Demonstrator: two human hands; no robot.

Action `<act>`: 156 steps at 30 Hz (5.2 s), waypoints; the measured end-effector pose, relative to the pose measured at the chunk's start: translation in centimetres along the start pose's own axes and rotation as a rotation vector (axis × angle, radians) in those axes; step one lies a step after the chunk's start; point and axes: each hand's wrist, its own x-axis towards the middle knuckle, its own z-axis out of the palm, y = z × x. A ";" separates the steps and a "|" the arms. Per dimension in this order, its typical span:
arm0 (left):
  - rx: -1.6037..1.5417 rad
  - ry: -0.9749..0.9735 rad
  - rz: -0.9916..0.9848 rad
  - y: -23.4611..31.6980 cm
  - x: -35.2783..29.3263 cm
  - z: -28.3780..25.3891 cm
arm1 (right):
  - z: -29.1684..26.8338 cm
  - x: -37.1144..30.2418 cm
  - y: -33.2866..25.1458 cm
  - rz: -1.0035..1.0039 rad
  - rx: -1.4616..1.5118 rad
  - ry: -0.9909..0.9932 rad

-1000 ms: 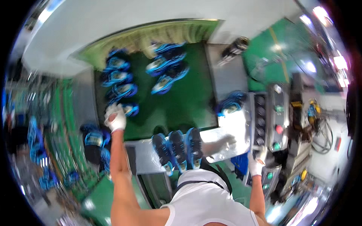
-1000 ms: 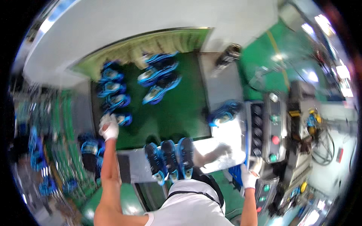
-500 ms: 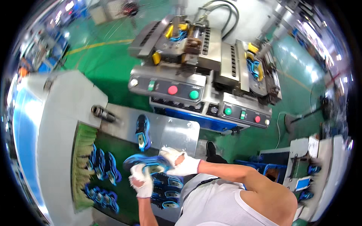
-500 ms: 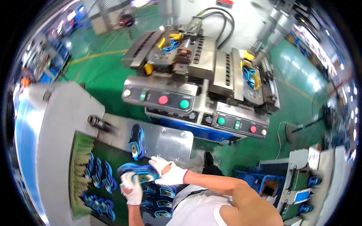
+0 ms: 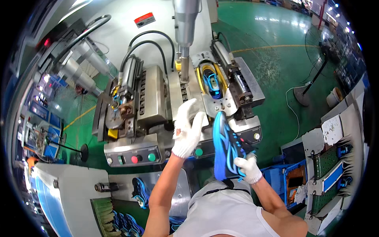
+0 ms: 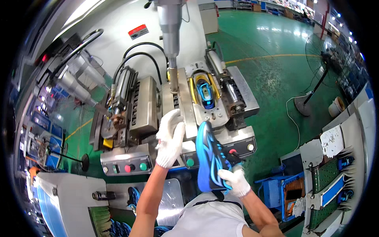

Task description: The person places blue shoes into a machine for sole pressing or lasting, then retrieves them and sets them on a conveyor belt.

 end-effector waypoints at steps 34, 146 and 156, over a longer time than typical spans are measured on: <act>-0.074 0.142 -0.963 -1.7 -23.2 -10.6 | 1.8 48.1 -10.7 -0.510 -1.613 0.363; 1.154 0.675 -1.045 -14.6 -59.4 -32.1 | -3.2 -2.7 8.0 -0.298 -1.023 -0.233; 1.097 0.689 -1.650 -17.7 -67.1 -37.6 | 0.9 -2.2 13.2 -0.094 -1.450 -0.389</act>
